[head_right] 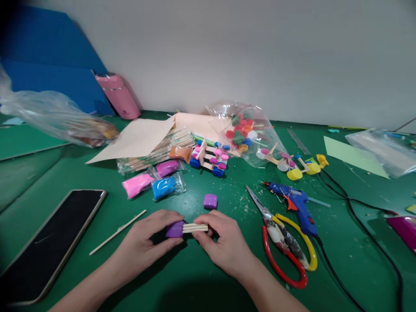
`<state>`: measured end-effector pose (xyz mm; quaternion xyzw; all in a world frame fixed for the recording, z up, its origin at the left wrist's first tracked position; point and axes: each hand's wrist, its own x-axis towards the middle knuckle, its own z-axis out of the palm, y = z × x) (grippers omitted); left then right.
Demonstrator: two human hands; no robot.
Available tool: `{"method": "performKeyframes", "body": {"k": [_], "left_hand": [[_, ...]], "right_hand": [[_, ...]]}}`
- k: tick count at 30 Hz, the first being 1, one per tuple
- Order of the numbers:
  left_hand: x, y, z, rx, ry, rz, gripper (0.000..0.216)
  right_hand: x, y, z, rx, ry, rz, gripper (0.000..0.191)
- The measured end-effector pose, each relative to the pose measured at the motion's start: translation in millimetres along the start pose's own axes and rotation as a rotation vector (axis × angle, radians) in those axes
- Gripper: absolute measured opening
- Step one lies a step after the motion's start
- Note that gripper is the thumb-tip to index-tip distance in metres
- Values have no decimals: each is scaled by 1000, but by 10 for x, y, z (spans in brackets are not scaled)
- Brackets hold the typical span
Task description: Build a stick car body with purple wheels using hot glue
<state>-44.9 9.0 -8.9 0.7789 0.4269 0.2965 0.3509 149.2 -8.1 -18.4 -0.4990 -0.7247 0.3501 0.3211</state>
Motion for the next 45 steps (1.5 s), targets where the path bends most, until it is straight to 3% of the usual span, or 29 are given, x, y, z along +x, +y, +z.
{"method": "performKeyframes", "body": {"k": [21,37,45], "left_hand": [[-14,-30,36,2,32,-9,23],[-15,-28,13,-6,-15,-23,22],[2,-30,-6,-13,-45,-43,22]], "right_hand": [[-1,27,12,-2,-3,-18,12],[8,25,12,-11,-10,-5,11],[-11,30,-2,11,-13,7,27]]}}
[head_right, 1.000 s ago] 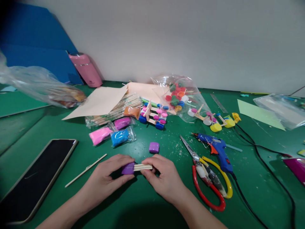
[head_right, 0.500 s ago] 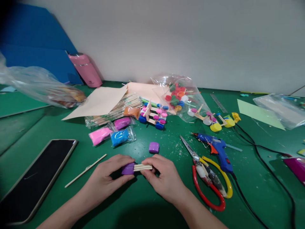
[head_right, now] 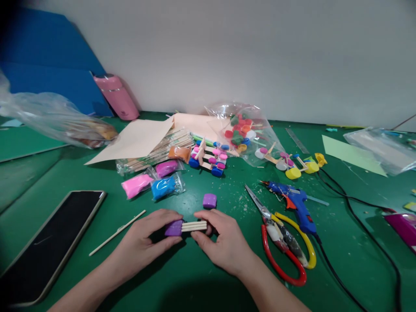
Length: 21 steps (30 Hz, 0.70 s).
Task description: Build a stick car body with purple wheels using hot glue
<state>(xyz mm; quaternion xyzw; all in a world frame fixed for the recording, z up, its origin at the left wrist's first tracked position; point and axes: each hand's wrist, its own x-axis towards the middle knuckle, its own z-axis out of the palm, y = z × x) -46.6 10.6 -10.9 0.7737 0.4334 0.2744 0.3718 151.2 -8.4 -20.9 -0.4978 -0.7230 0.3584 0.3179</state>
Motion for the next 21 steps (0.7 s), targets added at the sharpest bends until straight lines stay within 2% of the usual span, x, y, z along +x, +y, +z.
{"method": "performKeyframes", "body": {"k": [5,11,21], "left_hand": [[3,-2,-11,-2,-5,-22,23],[-15,-14,-5,57,-12,-7,23],[-11,-31,6,105,-17,19,21]], "right_hand": [[0,6,-7,-9,4,-3,27],[17,-5,4,-13,-13,3,13],[16,7,18,-38,-15,-13,11]]}}
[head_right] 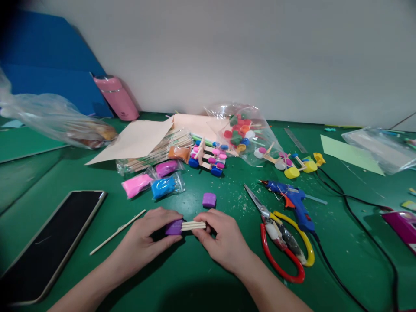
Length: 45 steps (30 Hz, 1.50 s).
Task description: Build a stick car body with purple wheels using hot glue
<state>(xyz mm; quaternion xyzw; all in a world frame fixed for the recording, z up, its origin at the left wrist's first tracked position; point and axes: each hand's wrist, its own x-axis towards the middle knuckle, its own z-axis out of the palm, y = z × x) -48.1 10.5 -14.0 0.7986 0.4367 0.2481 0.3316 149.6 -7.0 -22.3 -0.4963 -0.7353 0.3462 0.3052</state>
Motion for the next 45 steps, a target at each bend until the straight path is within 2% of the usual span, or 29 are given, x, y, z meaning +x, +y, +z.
{"method": "performKeyframes", "body": {"k": [13,23,29,45], "left_hand": [[15,21,-6,-7,-14,-35,18],[-8,6,21,45,-11,-63,19],[-5,10,32,136,-11,-29,19],[-8,-41,62,144,5,-16,22]], "right_hand": [[5,-4,-5,-12,-10,-49,12],[9,38,8,-113,23,-72,12],[-2,23,3,-114,24,-74,12],[-2,22,-24,-143,20,-86,12]]}}
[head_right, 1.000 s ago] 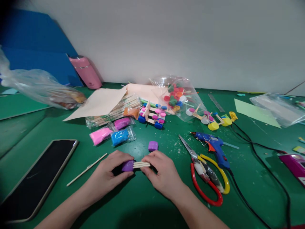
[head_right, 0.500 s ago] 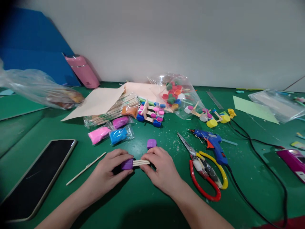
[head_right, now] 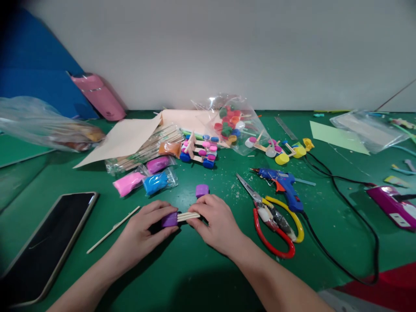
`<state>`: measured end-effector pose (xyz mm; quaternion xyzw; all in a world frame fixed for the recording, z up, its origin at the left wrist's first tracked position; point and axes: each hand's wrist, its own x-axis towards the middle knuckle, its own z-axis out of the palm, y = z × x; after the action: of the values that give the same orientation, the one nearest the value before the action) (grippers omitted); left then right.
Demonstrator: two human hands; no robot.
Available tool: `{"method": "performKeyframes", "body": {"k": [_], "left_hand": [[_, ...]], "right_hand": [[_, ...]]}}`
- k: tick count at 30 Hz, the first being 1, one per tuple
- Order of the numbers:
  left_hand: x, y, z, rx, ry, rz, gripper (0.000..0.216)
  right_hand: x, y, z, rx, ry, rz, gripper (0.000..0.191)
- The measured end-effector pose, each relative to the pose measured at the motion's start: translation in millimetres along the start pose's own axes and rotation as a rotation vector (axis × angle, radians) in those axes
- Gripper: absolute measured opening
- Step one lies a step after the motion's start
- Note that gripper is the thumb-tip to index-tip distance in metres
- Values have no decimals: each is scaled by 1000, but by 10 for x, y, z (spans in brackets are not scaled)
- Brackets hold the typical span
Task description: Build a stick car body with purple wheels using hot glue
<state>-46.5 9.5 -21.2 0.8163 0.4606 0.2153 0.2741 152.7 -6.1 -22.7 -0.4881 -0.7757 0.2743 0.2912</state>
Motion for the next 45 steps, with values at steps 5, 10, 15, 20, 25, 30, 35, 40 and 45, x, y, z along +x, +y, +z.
{"method": "performKeyframes", "body": {"k": [5,10,15,20,25,30,35,40,45], "left_hand": [[-5,-11,3,-3,-13,0,22],[-4,-8,5,-8,-23,-20,22],[-2,-2,1,-8,-24,-22,23],[-3,-4,-8,-7,-14,-16,23],[4,-17,-2,-6,-3,-4,22],[-4,-21,3,-7,2,-4,23],[-2,-13,-6,-8,-9,-5,23],[-4,-10,-14,-23,-25,-19,28],[-17,-15,-39,-58,-36,-50,34]], "right_hand": [[0,-3,1,-5,1,1,11],[-2,-4,3,-11,2,1,11],[-2,-4,0,-14,5,-1,11],[-1,-2,1,-9,-1,-5,11],[0,3,7,-12,-5,-3,11],[-1,-3,3,-16,6,-4,11],[1,-12,-7,-11,-1,-1,12],[1,-19,-16,-4,-18,14,11],[-2,-17,-22,19,-20,14,11]]}}
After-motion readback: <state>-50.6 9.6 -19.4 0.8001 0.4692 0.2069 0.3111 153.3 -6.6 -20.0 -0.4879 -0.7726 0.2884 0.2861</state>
